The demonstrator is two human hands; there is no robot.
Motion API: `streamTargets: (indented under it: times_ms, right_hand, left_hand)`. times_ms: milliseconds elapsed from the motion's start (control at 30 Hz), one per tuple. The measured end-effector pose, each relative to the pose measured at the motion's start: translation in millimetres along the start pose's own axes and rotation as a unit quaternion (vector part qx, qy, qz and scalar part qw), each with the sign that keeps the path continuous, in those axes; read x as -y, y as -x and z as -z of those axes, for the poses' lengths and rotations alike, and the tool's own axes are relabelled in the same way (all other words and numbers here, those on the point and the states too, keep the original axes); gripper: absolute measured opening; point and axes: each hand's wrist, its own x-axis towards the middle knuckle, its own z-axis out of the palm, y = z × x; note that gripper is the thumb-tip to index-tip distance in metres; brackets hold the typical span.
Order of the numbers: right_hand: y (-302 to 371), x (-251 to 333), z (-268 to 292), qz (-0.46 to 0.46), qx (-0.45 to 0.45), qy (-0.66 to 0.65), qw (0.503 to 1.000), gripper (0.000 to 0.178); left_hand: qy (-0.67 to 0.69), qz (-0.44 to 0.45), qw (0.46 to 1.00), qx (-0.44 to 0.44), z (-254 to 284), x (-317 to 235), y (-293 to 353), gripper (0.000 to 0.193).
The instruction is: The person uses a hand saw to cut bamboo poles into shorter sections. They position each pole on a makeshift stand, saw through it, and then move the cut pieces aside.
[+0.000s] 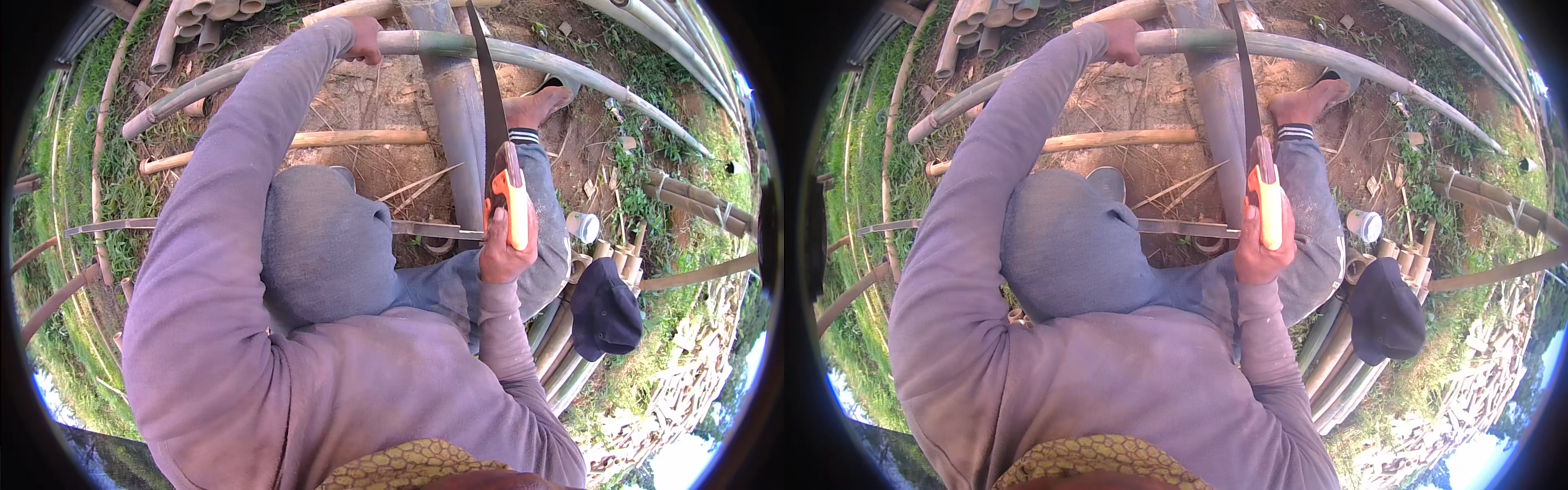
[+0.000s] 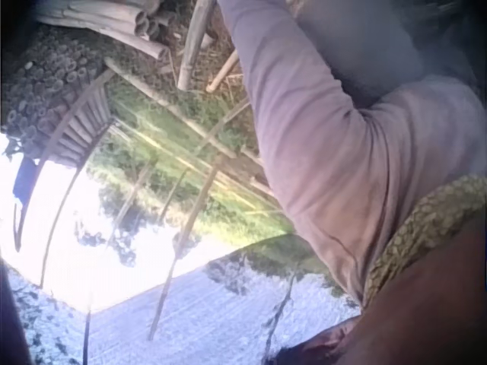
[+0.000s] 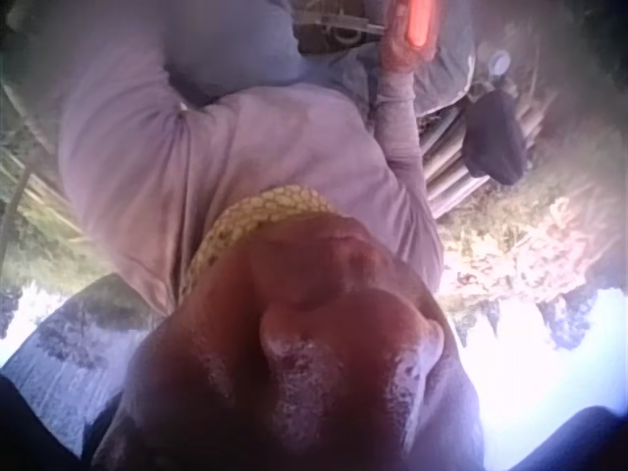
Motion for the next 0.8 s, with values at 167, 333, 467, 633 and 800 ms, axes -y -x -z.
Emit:
streamTargets:
  times_ms: [167, 333, 467, 633, 800]
  right_hand:
    - [-6, -4, -3, -0.027, 0.004, 0.008, 1.0, 0.04]
    - [-94, -23, -62, 0.04, -0.03, -0.022, 0.999, 0.037]
    - [-94, -30, -62, -0.013, -0.019, -0.077, 0.997, 0.04]
    - [-102, -16, -58, -0.042, -0.013, -0.096, 0.994, 0.044]
    - [-109, -10, -60, -0.024, -0.015, -0.055, 0.998, 0.04]
  left_hand:
    - [0.058, 0.028, 0.998, 0.028, -5, 0, 0, 0.042]
    - [0.094, 0.022, 0.994, 0.048, 7, -7, -10, 0.043]
    - [-0.235, -0.058, 0.928, -0.284, -29, -23, 18, 0.06]
    - [-0.174, 0.022, 0.976, -0.127, -26, -34, 6, 0.062]
    - [-0.171, -0.027, 0.974, -0.146, -26, -45, 13, 0.054]
